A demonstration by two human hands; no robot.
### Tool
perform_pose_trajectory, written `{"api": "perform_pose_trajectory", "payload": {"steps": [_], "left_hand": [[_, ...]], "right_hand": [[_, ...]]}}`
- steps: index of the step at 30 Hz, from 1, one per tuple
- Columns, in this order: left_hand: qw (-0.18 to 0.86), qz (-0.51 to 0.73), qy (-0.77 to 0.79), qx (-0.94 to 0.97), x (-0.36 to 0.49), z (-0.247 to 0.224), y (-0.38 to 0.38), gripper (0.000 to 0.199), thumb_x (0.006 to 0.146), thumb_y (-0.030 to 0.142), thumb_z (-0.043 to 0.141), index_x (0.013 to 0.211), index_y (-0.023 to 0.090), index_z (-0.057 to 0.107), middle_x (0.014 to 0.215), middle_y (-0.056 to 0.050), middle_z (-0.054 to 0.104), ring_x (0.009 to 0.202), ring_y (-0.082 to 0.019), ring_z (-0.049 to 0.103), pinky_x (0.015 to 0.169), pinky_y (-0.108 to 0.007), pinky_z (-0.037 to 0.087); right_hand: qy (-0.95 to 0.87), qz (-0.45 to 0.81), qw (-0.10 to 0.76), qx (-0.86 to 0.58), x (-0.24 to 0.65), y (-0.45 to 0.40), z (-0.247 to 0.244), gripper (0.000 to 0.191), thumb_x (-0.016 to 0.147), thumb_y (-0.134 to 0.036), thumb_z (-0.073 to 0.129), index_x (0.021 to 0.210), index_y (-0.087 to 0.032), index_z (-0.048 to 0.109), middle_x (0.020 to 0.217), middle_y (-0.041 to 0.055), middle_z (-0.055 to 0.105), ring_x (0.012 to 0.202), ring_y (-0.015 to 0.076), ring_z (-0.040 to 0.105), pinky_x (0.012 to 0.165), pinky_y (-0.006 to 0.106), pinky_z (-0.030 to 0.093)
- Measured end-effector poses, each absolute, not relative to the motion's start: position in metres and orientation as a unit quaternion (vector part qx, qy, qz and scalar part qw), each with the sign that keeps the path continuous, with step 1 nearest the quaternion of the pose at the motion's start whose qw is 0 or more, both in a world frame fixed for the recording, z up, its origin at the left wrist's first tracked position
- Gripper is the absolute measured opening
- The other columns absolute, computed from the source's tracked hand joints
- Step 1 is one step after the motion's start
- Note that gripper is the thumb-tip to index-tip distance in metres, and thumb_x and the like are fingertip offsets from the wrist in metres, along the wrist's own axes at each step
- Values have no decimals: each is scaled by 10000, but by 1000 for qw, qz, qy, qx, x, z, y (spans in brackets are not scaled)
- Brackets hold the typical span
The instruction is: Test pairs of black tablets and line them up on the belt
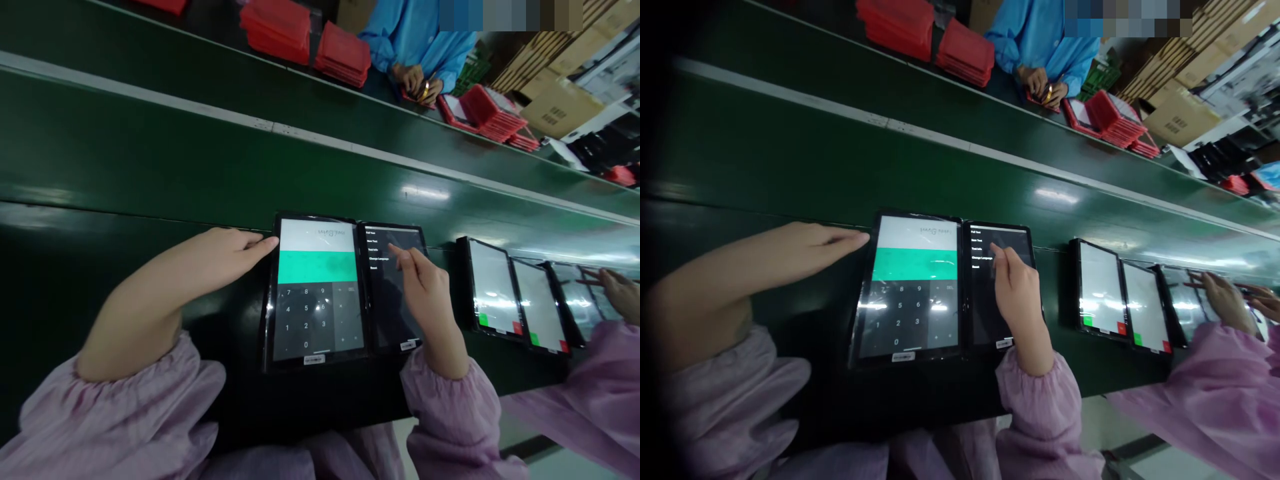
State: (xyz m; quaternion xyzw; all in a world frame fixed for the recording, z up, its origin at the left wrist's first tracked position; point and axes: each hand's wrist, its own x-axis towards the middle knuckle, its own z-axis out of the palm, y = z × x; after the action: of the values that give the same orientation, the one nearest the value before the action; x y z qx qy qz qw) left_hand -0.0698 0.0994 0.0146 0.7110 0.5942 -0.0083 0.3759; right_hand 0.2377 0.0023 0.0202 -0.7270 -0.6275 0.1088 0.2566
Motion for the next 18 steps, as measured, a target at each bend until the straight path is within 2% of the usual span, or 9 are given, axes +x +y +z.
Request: {"api": "perform_pose_trajectory", "payload": {"steps": [3,9,14,18], "left_hand": [[386,3,597,703,-69,16,98,695,985,709,349,1275,254,787,1383,-57,765,1366,-378,629,1057,-458,532],[405,1,629,664,-64,17,101,716,981,667,376,1455,230,689,1540,-53,660,1444,-350,582,1176,-470,460],[410,2,612,676,-60,10,109,744,945,701,402,1399,208,725,1517,-89,678,1424,-379,593,1143,-469,489],[372,-1,600,708,-57,-5,117,776,873,723,464,1410,220,711,1549,-85,653,1429,-368,591,1136,-412,494]], "right_hand": [[-629,114,258,-724,236,7,21,354,1046,-349,412,800,-237,641,804,61,783,510,131,546,520,285,393],[-633,127,256,-719,236,12,22,346,1052,-360,418,793,-240,614,834,63,796,554,142,587,549,282,408],[-634,145,253,-717,240,9,20,357,1041,-369,423,751,-241,586,708,41,738,489,130,523,528,277,384],[-617,142,293,-717,241,2,20,387,1062,-402,421,820,-222,663,749,39,755,438,104,451,481,270,358]]}}
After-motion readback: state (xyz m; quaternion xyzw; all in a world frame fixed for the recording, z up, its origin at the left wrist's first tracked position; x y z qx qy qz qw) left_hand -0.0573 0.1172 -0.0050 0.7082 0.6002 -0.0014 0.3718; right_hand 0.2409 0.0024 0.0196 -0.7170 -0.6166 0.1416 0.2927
